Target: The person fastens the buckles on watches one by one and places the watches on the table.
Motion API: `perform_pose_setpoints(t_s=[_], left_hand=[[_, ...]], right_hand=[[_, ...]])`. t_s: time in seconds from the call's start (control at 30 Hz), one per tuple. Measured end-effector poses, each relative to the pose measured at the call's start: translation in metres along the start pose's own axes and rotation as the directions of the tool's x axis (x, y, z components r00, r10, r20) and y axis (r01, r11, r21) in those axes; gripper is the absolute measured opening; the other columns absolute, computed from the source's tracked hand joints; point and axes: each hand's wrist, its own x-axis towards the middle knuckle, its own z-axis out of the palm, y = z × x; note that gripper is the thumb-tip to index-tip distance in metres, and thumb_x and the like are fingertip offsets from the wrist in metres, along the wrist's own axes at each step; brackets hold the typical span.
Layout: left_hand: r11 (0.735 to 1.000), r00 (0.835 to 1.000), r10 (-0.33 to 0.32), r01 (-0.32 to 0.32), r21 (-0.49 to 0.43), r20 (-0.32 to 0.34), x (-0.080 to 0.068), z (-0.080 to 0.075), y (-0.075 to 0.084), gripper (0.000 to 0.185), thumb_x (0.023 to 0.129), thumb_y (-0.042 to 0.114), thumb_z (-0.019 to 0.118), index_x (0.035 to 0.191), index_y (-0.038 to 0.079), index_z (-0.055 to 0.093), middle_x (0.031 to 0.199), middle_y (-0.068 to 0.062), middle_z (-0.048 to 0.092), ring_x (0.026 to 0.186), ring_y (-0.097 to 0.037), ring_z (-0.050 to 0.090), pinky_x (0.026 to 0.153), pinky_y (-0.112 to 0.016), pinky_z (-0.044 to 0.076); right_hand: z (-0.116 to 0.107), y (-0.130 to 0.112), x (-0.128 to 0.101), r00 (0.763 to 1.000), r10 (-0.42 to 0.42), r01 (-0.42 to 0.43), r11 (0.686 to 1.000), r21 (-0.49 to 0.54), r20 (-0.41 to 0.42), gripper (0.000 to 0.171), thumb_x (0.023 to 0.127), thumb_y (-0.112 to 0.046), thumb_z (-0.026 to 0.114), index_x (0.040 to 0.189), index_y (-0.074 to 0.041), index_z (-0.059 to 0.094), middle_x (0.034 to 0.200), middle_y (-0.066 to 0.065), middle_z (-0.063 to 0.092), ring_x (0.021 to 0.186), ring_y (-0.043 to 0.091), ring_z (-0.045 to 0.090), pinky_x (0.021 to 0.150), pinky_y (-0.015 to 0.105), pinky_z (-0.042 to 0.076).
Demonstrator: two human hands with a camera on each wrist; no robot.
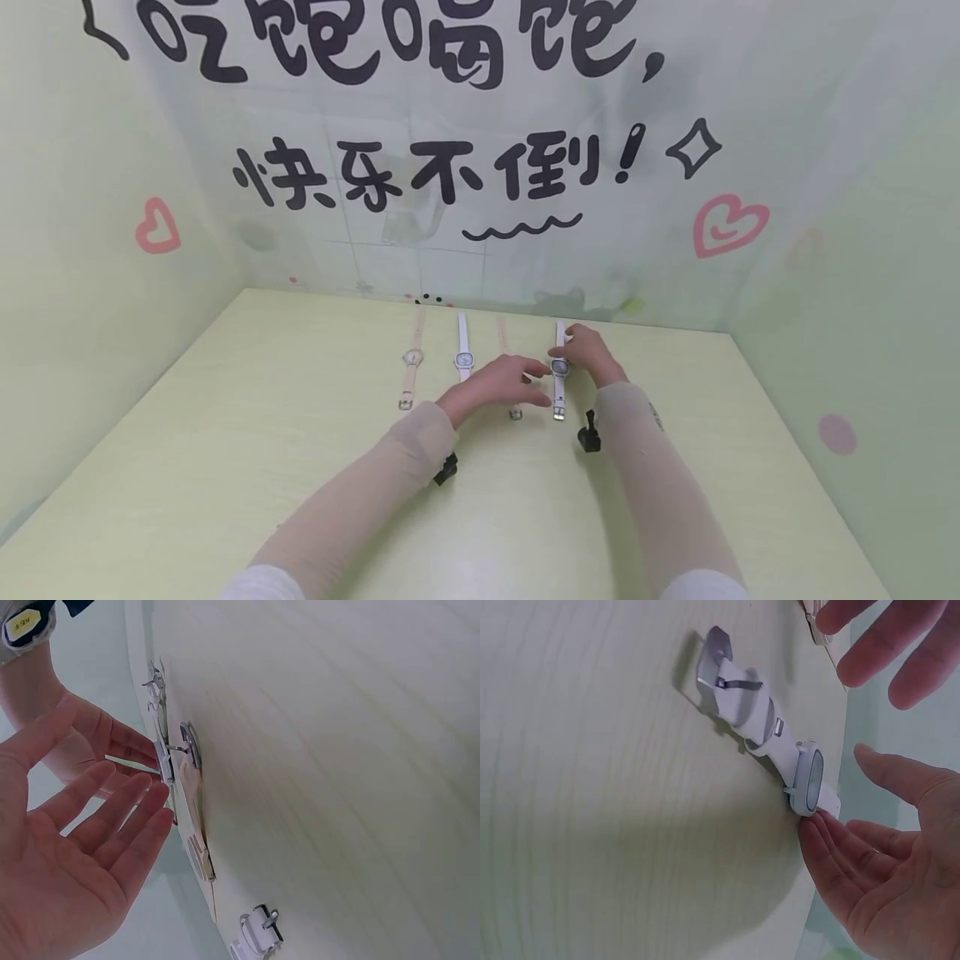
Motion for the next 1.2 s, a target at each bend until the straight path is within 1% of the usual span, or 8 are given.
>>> perform_pose_setpoints(t_s=[0.2,0.37,0.47,0.57,0.73,0.9,1.0,1.2], left_hand=[[1.000,1.000,-0.003,0.003,0.020,0.007,-0.002,0.000,0.001,0.057,0.091,0.040,0.071,0.142,0.022,0.056,0.143,-0.002,0.060,0.130,-0.021,0.057,0.107,-0.035,0.049],[1.000,1.000,0.003,-0.003,0.030,0.006,0.000,0.003,0.000,0.054,0.091,0.039,0.071,0.141,0.021,0.057,0.141,-0.002,0.062,0.129,-0.021,0.059,0.107,-0.034,0.049],[1.000,1.000,0.009,-0.009,0.000,0.008,0.002,0.008,-0.001,0.053,0.091,0.038,0.071,0.139,0.020,0.059,0.139,-0.002,0.063,0.127,-0.020,0.060,0.105,-0.033,0.050],[0.999,1.000,0.007,-0.007,-0.053,0.006,0.005,0.012,-0.002,0.050,0.092,0.037,0.071,0.137,0.019,0.061,0.136,-0.002,0.065,0.124,-0.020,0.062,0.103,-0.032,0.051],[0.991,1.000,0.002,-0.004,-0.135,-0.016,0.011,0.017,-0.001,0.044,0.092,0.031,0.073,0.132,0.015,0.065,0.129,-0.005,0.069,0.117,-0.019,0.066,0.094,-0.027,0.055],[0.988,0.999,0.005,-0.010,-0.151,-0.034,0.013,0.020,0.001,0.040,0.091,0.026,0.073,0.128,0.013,0.067,0.124,-0.004,0.072,0.110,-0.016,0.069,0.085,-0.021,0.056],[0.987,0.999,0.003,-0.009,-0.158,-0.040,0.013,0.020,0.002,0.036,0.091,0.025,0.073,0.125,0.012,0.069,0.121,-0.004,0.073,0.107,-0.016,0.070,0.083,-0.020,0.055],[0.987,0.998,-0.031,0.022,-0.158,-0.053,0.015,0.023,0.003,0.031,0.090,0.025,0.074,0.117,0.011,0.073,0.114,-0.003,0.075,0.099,-0.015,0.071,0.077,-0.018,0.054]], right_hand=[[0.004,-0.005,0.002,1.000,0.005,-0.006,0.999,-0.046,-0.023,0.070,0.093,-0.020,0.068,0.144,0.014,0.034,0.137,0.036,0.052,0.124,0.044,0.056,0.105,0.050,0.048],[0.008,-0.004,0.004,0.999,0.012,-0.014,0.998,-0.056,-0.043,0.071,0.091,-0.017,0.070,0.144,0.014,0.034,0.133,0.035,0.055,0.121,0.044,0.057,0.103,0.050,0.049],[0.010,-0.003,0.005,0.999,0.027,-0.030,0.998,-0.060,-0.048,0.073,0.091,-0.017,0.070,0.145,0.013,0.033,0.130,0.033,0.058,0.119,0.042,0.059,0.102,0.049,0.050],[0.011,-0.003,0.006,0.997,0.048,-0.051,0.997,-0.058,-0.056,0.072,0.091,-0.018,0.069,0.146,0.012,0.033,0.130,0.032,0.059,0.119,0.041,0.059,0.103,0.049,0.050],[0.012,-0.004,0.009,0.994,0.058,-0.064,0.996,-0.064,-0.088,0.069,0.092,-0.018,0.068,0.145,0.011,0.036,0.135,0.031,0.055,0.122,0.041,0.056,0.106,0.050,0.047],[0.012,-0.004,0.011,0.994,0.036,-0.045,0.996,-0.082,-0.106,0.065,0.091,-0.016,0.067,0.142,0.013,0.040,0.136,0.032,0.054,0.121,0.042,0.055,0.105,0.050,0.047],[0.012,-0.003,0.012,0.994,0.035,-0.043,0.996,-0.072,-0.108,0.064,0.090,-0.015,0.067,0.141,0.013,0.041,0.136,0.032,0.054,0.120,0.042,0.055,0.106,0.050,0.046],[0.015,-0.003,0.014,0.995,0.047,-0.051,0.998,-0.048,-0.091,0.064,0.090,-0.015,0.068,0.141,0.012,0.041,0.136,0.032,0.053,0.117,0.040,0.055,0.105,0.048,0.047]])
